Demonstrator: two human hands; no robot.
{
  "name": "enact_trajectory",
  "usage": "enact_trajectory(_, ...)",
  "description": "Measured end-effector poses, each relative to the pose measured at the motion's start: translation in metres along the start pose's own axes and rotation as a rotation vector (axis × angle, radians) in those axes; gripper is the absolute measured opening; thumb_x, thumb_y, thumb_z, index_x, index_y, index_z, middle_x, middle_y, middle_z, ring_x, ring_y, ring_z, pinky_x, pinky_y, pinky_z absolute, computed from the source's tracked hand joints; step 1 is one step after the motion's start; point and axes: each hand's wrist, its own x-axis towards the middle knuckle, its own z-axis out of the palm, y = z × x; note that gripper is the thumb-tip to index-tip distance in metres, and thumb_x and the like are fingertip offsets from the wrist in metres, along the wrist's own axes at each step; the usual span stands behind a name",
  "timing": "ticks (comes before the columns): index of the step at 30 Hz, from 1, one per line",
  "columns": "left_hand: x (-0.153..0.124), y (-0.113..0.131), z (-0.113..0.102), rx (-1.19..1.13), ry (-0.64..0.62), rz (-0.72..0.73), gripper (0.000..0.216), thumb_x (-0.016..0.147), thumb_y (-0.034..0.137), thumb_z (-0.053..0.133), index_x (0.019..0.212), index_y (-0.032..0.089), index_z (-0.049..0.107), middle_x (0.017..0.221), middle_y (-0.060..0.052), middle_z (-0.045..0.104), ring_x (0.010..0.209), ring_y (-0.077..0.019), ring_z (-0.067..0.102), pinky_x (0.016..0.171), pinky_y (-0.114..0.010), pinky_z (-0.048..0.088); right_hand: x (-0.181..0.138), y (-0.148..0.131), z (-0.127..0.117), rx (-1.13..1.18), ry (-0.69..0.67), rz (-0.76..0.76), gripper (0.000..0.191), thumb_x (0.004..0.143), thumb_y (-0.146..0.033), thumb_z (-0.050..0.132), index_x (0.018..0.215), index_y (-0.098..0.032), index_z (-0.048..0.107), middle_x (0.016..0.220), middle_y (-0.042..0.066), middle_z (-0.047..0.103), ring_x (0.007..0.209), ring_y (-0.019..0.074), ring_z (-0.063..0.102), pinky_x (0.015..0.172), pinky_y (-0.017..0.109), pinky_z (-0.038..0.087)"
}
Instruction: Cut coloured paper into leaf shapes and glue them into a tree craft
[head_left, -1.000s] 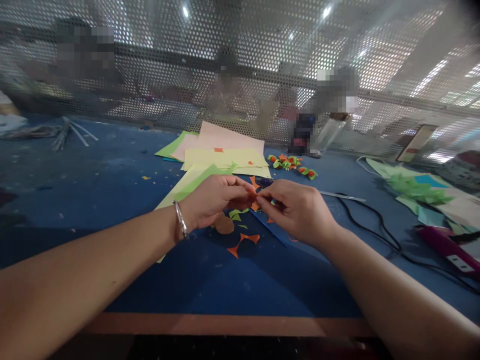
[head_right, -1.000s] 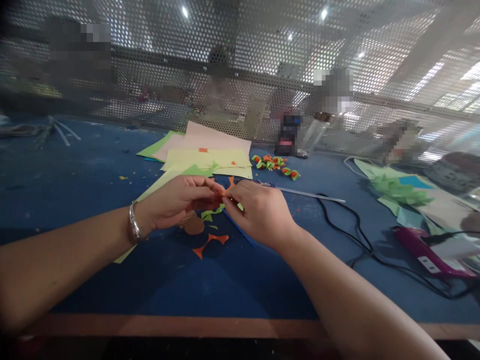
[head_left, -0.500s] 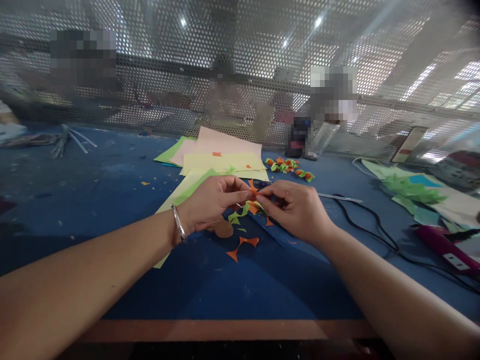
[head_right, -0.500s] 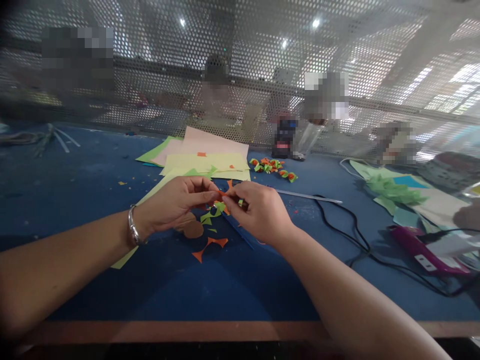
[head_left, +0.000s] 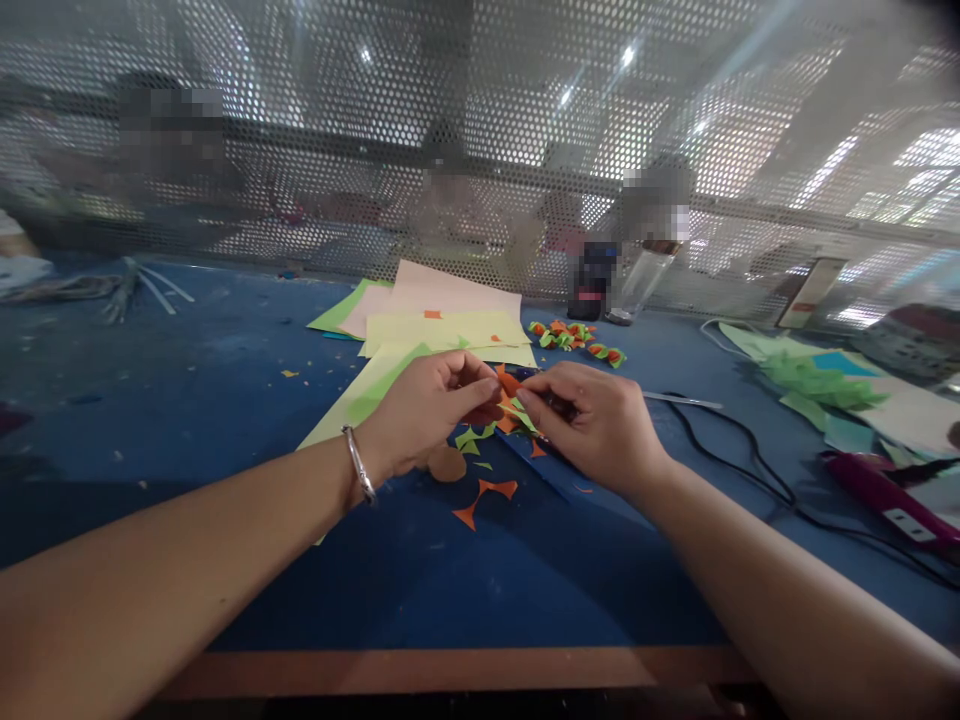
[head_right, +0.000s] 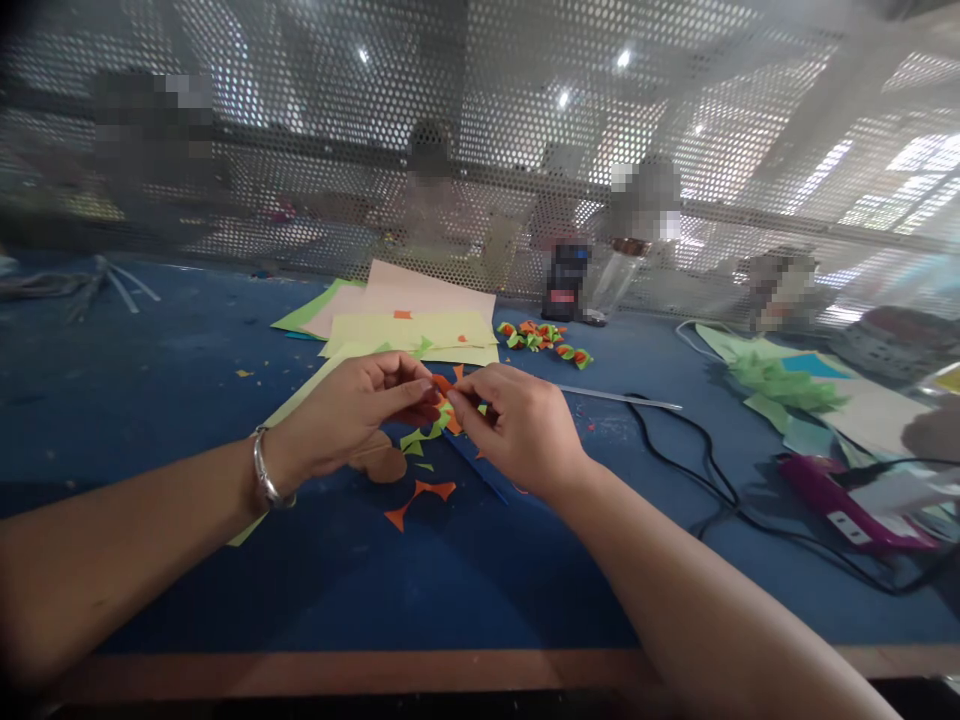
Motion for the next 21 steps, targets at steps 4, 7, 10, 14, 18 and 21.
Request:
enact_trajectory(4, -0.0015, 0.0020, 0.0035, -0.075, 0.031, 0.007, 0.017, 0.083, 0.032, 0.077, 0.086, 0.016, 0.071, 0.087, -0.005, 0.075, 0.082, -0.0166, 0.072, 0.083, -0.031, 0.057, -0.0010, 0.0005, 0.0004, -0.060, 0.002, -0.049, 0.015, 0.093, -0.023, 0.062, 0.087, -0.015, 0.074, 0.075, 0.002, 0.067, 0.064, 0.0124, 0.058, 0.060, 0.026, 0.041)
enact_trajectory(7, -0.0020, 0.0041, 0.0045, -0.101, 0.071, 0.036, 0.019, 0.081, 0.034, 0.078, 0.084, 0.016, 0.073, 0.084, -0.004, 0.074, 0.080, -0.0155, 0.070, 0.083, -0.031, 0.057, -0.0013, 0.0006, 0.0007, -0.096, 0.000, -0.071, 0.016, 0.094, -0.022, 0.061, 0.089, -0.014, 0.074, 0.075, 0.002, 0.068, 0.062, 0.0120, 0.058, 0.058, 0.026, 0.041)
enact_trajectory(10, -0.0034, 0.0056, 0.0056, -0.097, 0.092, 0.039, 0.023, 0.077, 0.037, 0.082, 0.084, 0.017, 0.073, 0.083, -0.004, 0.074, 0.078, -0.0157, 0.070, 0.079, -0.031, 0.058, -0.0018, 0.0000, 0.0009, -0.125, 0.000, -0.087, 0.017, 0.094, -0.022, 0.060, 0.089, -0.014, 0.074, 0.076, 0.003, 0.068, 0.064, 0.0125, 0.059, 0.059, 0.026, 0.041)
enact_trajectory(14, -0.0058, 0.0060, 0.0075, -0.074, 0.094, 0.017, 0.028, 0.074, 0.040, 0.085, 0.085, 0.017, 0.074, 0.085, -0.005, 0.074, 0.080, -0.0172, 0.070, 0.074, -0.029, 0.058, -0.0026, -0.0023, 0.0009, -0.149, 0.002, -0.115, 0.018, 0.095, -0.021, 0.059, 0.089, -0.014, 0.074, 0.076, 0.003, 0.069, 0.065, 0.0129, 0.061, 0.059, 0.026, 0.042)
enact_trajectory(18, -0.0065, 0.0066, 0.0088, -0.090, 0.116, 0.014, 0.026, 0.074, 0.040, 0.084, 0.084, 0.018, 0.076, 0.085, -0.005, 0.076, 0.079, -0.0167, 0.070, 0.077, -0.030, 0.059, -0.0019, -0.0042, 0.0021, -0.151, 0.011, -0.131, 0.018, 0.095, -0.021, 0.058, 0.089, -0.014, 0.073, 0.076, 0.004, 0.069, 0.063, 0.0126, 0.061, 0.058, 0.026, 0.042)
enact_trajectory(21, -0.0061, 0.0072, 0.0093, -0.093, 0.126, 0.025, 0.026, 0.073, 0.039, 0.085, 0.086, 0.018, 0.078, 0.087, -0.005, 0.077, 0.079, -0.0170, 0.070, 0.078, -0.030, 0.058, -0.0012, -0.0038, 0.0031, -0.142, 0.005, -0.128, 0.016, 0.095, -0.022, 0.059, 0.092, -0.014, 0.073, 0.078, 0.004, 0.069, 0.063, 0.0123, 0.061, 0.057, 0.025, 0.042)
